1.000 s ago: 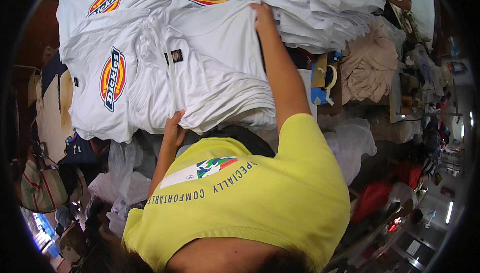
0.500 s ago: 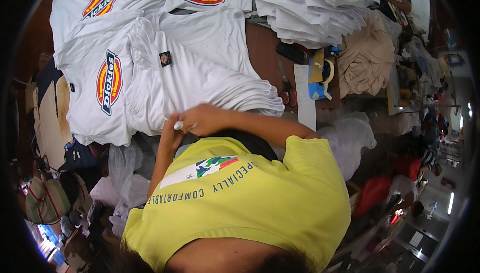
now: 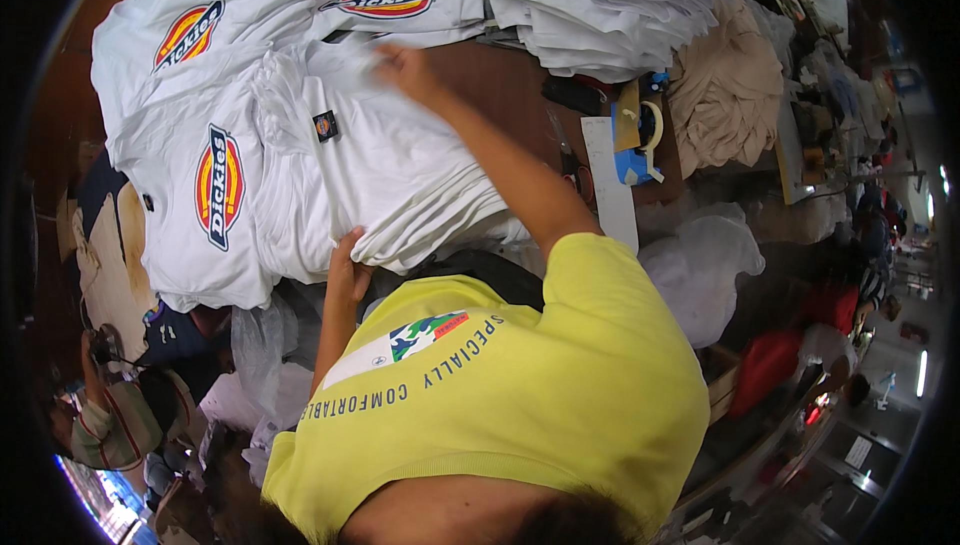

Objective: The person organizes and finishes white t-shirts by cutting excess threads using shears, applying tape, and folding them into a stack.

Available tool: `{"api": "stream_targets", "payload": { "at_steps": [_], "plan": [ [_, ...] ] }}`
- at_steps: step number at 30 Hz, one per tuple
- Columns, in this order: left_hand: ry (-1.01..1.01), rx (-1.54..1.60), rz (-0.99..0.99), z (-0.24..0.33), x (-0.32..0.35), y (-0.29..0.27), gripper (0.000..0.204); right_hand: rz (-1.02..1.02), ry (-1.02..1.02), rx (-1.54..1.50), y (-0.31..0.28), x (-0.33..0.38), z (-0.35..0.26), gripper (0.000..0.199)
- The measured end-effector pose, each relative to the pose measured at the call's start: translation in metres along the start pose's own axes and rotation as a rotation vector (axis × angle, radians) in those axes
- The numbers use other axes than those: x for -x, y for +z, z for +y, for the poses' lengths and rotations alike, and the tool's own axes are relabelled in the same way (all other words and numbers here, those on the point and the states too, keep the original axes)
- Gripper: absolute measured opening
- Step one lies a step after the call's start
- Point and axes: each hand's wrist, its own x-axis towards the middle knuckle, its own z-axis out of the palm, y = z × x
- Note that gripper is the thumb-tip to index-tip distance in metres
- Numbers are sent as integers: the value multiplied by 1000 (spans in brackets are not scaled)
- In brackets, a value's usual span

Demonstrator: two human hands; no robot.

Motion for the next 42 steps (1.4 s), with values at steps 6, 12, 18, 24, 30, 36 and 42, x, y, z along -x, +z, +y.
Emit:
{"api": "stream_targets", "payload": {
  "at_steps": [6,12,18,24,30,36,42],
  "plan": [
    [-16,66,-169,9,7,1,76,-533,-488,1045,71,174,-27,16],
    [-158,-47,-82,24,-9,4,41,-228,58,267,23,164,-49,14],
    [-242,-228,-177,46,6,18,55,772,18,716,-132,228,-53,11],
    [-312,-514,-241,64,-1,-4,66,1078,-59,732,-209,276,-96,18],
    [-14,-930,99,93,1,-9,56,1017,-66,941,-268,216,-115,29],
    [839,-1011,344,76,0,35,31,829,72,1042,-305,170,-95,31],
    [1203,-1308,-132,-20,2,193,26,872,-437,925,-331,184,-141,24]
  ]
}}
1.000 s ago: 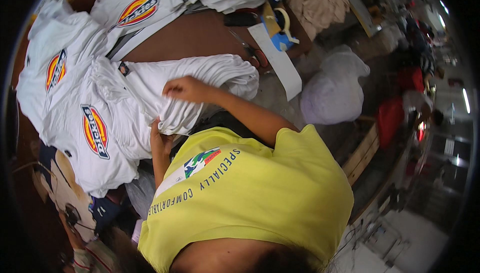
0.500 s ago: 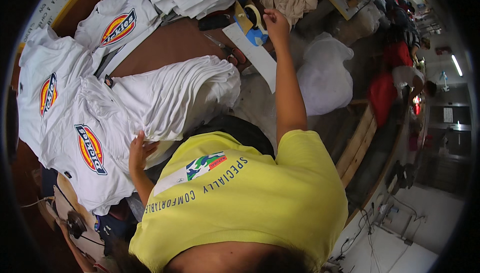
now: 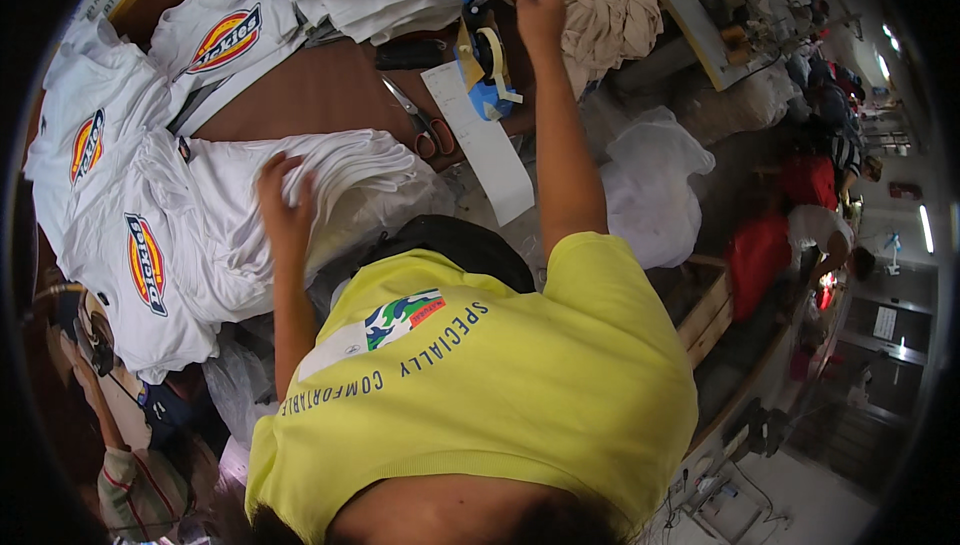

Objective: The person organizes and finishes white t-shirts by cutting excess threads using shears, applying tape, and folding them into a stack.

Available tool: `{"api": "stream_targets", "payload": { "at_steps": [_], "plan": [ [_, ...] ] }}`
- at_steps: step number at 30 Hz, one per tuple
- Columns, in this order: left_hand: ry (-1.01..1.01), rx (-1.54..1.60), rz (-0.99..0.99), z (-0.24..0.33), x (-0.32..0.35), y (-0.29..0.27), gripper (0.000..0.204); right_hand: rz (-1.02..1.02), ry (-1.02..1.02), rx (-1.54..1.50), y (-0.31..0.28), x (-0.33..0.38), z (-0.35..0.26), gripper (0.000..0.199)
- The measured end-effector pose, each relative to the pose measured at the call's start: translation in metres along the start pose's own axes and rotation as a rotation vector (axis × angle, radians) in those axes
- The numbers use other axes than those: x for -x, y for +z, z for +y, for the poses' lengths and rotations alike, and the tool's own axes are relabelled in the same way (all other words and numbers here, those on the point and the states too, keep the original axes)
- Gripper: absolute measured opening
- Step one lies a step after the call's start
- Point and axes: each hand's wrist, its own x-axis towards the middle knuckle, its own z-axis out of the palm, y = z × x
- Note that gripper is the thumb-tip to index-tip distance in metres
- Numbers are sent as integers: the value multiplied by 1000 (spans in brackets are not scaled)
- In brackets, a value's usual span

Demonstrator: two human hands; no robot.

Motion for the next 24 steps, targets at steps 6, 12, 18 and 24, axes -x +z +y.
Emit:
{"api": "stream_targets", "payload": {
  "at_steps": [6,12,18,24],
  "plan": [
    [421,-171,-552,46,1,110,47,63,271,-491,-71,27,-43,32],
    [553,-379,-679,54,-1,163,67,-209,160,419,-36,145,-26,71],
    [539,-502,-724,43,1,181,70,-311,316,435,-24,154,-9,77],
    [523,-443,-706,40,1,181,66,-384,259,421,-45,133,23,81]
  ]
}}
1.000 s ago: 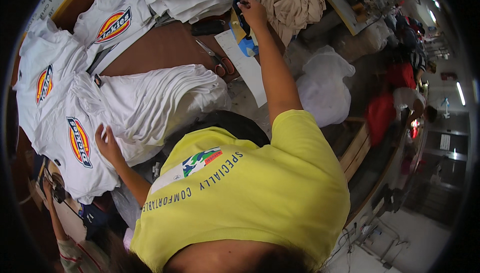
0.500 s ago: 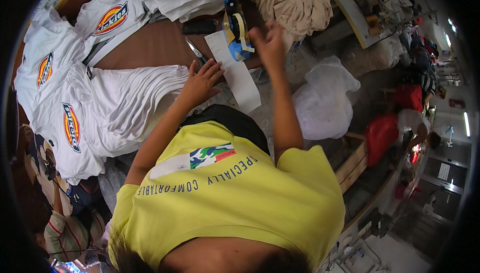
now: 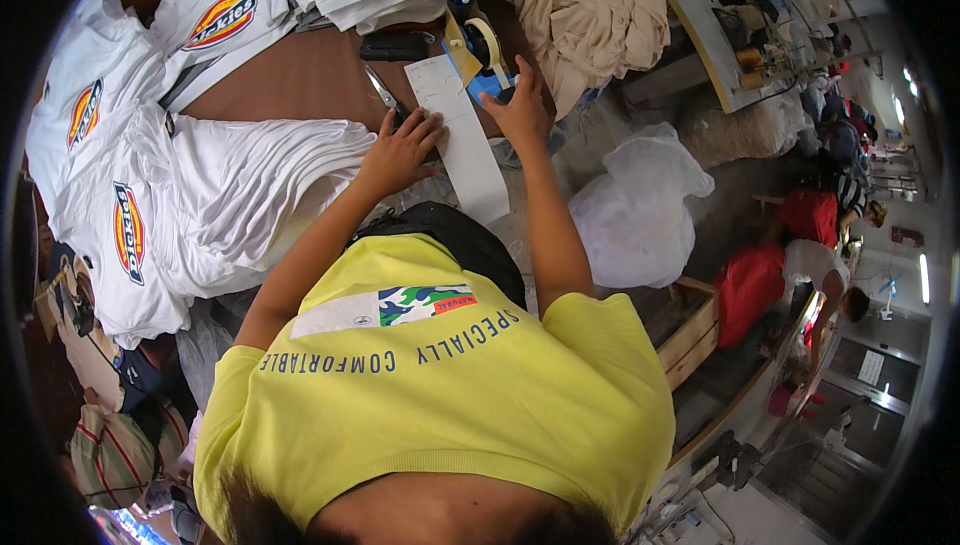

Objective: The person organizes and finishes white t-shirts by cutting excess threads using shears, applying tape, and folding them into a stack.

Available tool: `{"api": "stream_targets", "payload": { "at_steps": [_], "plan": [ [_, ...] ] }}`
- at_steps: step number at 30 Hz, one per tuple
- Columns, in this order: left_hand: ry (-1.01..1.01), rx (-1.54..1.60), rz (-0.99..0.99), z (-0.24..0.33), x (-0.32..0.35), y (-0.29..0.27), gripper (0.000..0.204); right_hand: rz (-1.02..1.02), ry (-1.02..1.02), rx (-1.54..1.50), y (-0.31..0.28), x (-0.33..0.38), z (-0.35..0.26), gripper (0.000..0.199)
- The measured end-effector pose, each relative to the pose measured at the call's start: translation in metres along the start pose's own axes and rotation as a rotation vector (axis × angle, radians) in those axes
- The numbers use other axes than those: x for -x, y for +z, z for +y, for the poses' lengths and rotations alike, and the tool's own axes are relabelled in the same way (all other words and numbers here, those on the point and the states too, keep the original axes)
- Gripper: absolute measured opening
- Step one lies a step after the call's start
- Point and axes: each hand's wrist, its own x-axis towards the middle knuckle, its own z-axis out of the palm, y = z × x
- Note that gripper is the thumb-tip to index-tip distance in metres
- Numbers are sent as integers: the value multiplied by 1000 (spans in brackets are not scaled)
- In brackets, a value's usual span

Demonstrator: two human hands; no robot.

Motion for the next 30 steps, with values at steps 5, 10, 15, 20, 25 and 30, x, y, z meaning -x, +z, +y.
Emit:
{"api": "stream_targets", "payload": {
  "at_steps": [5,10,15,20,25,30],
  "plan": [
    [-73,360,179,4,2,-21,57,313,-180,-217,-22,10,-32,72],
    [5,992,178,32,10,-65,37,-117,370,-1442,-55,45,-91,16],
    [-83,949,156,43,15,-82,23,-134,248,-1440,-46,50,-118,24],
    [-212,989,38,43,25,-104,22,-420,216,-1077,-55,55,-102,36],
    [-315,1028,156,33,49,-83,21,49,170,-1478,-114,14,-81,39],
    [-293,851,308,14,55,-67,16,-25,18,-1074,-43,-6,-91,24]
  ]
}}
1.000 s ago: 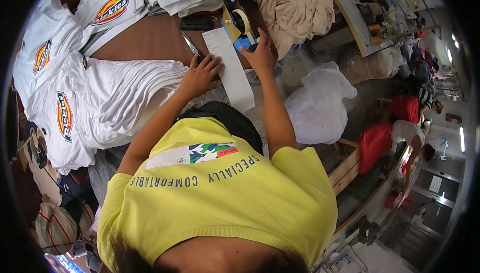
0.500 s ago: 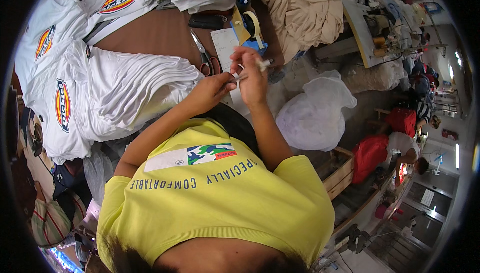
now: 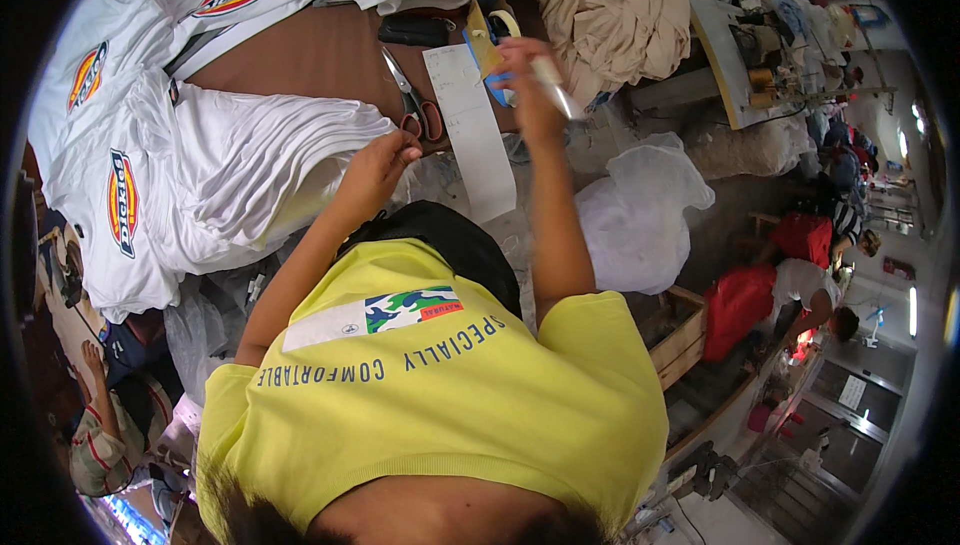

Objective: The person organizes and finishes white t-shirts by cutting excess threads using shears, applying tape, and folding them into a stack.

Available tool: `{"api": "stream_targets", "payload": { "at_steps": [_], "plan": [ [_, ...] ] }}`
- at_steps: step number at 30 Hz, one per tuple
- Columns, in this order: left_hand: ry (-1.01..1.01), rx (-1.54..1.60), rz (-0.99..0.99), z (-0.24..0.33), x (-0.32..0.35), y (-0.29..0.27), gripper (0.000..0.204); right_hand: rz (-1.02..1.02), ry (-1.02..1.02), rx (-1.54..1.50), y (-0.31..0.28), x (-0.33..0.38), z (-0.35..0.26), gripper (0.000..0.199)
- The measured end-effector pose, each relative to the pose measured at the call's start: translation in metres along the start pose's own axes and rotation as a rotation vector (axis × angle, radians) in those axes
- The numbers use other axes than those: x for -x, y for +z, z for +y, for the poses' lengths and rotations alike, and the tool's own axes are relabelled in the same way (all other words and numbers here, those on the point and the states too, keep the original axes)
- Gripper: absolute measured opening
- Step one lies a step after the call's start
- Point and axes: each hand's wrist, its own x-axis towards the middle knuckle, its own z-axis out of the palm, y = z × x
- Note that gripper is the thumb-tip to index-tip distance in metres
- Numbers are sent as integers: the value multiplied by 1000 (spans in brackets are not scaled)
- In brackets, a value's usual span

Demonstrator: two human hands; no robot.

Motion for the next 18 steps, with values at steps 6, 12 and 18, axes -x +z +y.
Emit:
{"api": "stream_targets", "payload": {
  "at_steps": [6,12,18],
  "plan": [
    [25,-109,130,-27,8,-7,16,-136,-102,362,21,-7,118,31],
    [-192,166,121,-73,23,-2,19,-78,-204,461,18,-8,152,39],
    [-161,163,122,-77,24,-1,19,-108,-201,523,18,-8,154,38]
  ]
}}
